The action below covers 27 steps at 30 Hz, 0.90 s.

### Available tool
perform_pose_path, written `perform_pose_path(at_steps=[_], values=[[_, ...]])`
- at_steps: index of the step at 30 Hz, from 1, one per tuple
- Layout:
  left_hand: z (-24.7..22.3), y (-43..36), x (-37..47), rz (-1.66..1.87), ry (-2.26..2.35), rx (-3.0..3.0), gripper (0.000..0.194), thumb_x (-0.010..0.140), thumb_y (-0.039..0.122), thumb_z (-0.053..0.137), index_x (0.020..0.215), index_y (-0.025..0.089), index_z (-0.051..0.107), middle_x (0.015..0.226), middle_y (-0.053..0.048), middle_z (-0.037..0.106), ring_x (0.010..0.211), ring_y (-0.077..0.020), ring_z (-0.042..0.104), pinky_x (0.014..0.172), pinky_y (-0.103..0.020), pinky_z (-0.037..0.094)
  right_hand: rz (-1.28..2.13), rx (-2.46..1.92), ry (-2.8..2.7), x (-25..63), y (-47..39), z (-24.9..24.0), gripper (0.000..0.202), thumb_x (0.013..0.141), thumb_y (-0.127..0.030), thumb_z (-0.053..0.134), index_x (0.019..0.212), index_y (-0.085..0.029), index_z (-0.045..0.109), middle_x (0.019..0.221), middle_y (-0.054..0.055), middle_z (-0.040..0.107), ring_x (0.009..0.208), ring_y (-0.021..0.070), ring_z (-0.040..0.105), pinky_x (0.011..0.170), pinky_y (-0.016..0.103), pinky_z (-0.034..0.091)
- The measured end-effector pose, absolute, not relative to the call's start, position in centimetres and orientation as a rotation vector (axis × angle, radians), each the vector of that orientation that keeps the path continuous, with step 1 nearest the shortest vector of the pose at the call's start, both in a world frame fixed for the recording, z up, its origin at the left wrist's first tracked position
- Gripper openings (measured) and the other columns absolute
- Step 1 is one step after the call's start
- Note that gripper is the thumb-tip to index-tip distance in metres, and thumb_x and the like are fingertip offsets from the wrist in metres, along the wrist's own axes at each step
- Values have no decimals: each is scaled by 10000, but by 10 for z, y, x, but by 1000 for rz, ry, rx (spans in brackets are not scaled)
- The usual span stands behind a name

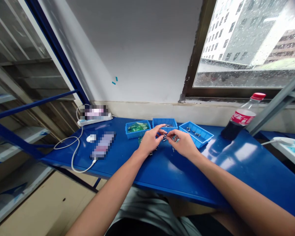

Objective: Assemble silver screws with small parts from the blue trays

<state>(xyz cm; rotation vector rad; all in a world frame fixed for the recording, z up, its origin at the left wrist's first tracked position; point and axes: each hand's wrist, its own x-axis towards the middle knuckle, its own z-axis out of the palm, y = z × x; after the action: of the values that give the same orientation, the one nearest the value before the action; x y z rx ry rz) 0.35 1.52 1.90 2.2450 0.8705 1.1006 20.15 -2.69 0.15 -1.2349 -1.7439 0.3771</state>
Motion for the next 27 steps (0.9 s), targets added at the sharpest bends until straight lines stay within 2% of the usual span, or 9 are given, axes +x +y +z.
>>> perform_pose_path(at_steps=[5, 8, 10, 12, 14, 16, 20, 23, 27], values=[[18, 15, 6, 1174, 817, 2183, 789, 921, 180, 679, 1628, 278, 343, 1300, -71, 738, 1061, -196, 750, 821, -284, 630, 392, -1224, -1706, 200, -30, 4, 290, 849, -271, 642, 1134, -223, 659, 840, 24, 726, 649, 180, 623, 650, 320, 521], [21, 13, 6, 1166, 908, 2231, 633, 964, 302, 673, 1563, 251, 475, 1170, -66, 777, 1017, -210, 752, 841, -302, 614, 342, -1220, -1694, 199, -33, 8, 368, 865, -244, 601, 1227, -218, 662, 797, 14, 694, 632, 180, 605, 655, 323, 518], [23, 10, 5, 1086, 947, 2253, 474, 1021, 372, 589, 1479, 251, 588, 988, -37, 806, 896, -202, 765, 854, -316, 606, 309, -1233, -1675, 200, -34, 10, 277, 890, -266, 597, 1144, -222, 701, 811, 33, 708, 669, 196, 632, 667, 332, 523], [24, 7, 4, 986, 930, 2223, 436, 1056, 396, 510, 1454, 260, 623, 860, -12, 806, 773, -191, 766, 811, -307, 608, 272, -1252, -1687, 200, -34, 11, 176, 909, -292, 608, 1022, -233, 729, 843, 49, 735, 719, 215, 664, 692, 344, 529], [26, 4, 4, 925, 904, 2199, 421, 1048, 403, 519, 1416, 254, 659, 834, -6, 808, 734, -191, 767, 769, -295, 611, 226, -1248, -1730, 200, -34, 10, 142, 907, -279, 617, 967, -244, 741, 879, 52, 752, 756, 228, 678, 735, 359, 536], [28, 2, 5, 941, 883, 2192, 355, 1017, 408, 582, 1284, 232, 736, 915, -22, 823, 806, -205, 784, 793, -295, 615, 194, -1222, -1775, 200, -34, 10, 146, 890, -234, 621, 962, -248, 747, 920, 56, 754, 788, 235, 676, 778, 373, 542], [26, 4, 9, 1043, 823, 2115, 229, 964, 370, 672, 1089, 203, 766, 1073, -52, 824, 969, -229, 795, 904, -321, 624, 218, -1166, -1791, 199, -33, 9, 165, 879, -203, 628, 979, -252, 750, 971, 64, 739, 755, 222, 640, 750, 374, 548], [22, 8, 10, 1077, 808, 2074, 222, 941, 253, 675, 1150, 207, 734, 1103, -55, 819, 1022, -226, 792, 964, -342, 620, 280, -1150, -1793, 198, -33, 9, 165, 899, -238, 644, 1021, -257, 753, 1007, 62, 747, 716, 206, 631, 721, 371, 553], [19, 10, 8, 1073, 841, 2089, 434, 934, 165, 640, 1359, 256, 639, 1133, -30, 814, 1068, -220, 783, 984, -350, 612, 306, -1190, -1748, 197, -32, 8, 182, 950, -342, 636, 1066, -244, 737, 1035, 77, 775, 866, 250, 707, 805, 401, 568]])
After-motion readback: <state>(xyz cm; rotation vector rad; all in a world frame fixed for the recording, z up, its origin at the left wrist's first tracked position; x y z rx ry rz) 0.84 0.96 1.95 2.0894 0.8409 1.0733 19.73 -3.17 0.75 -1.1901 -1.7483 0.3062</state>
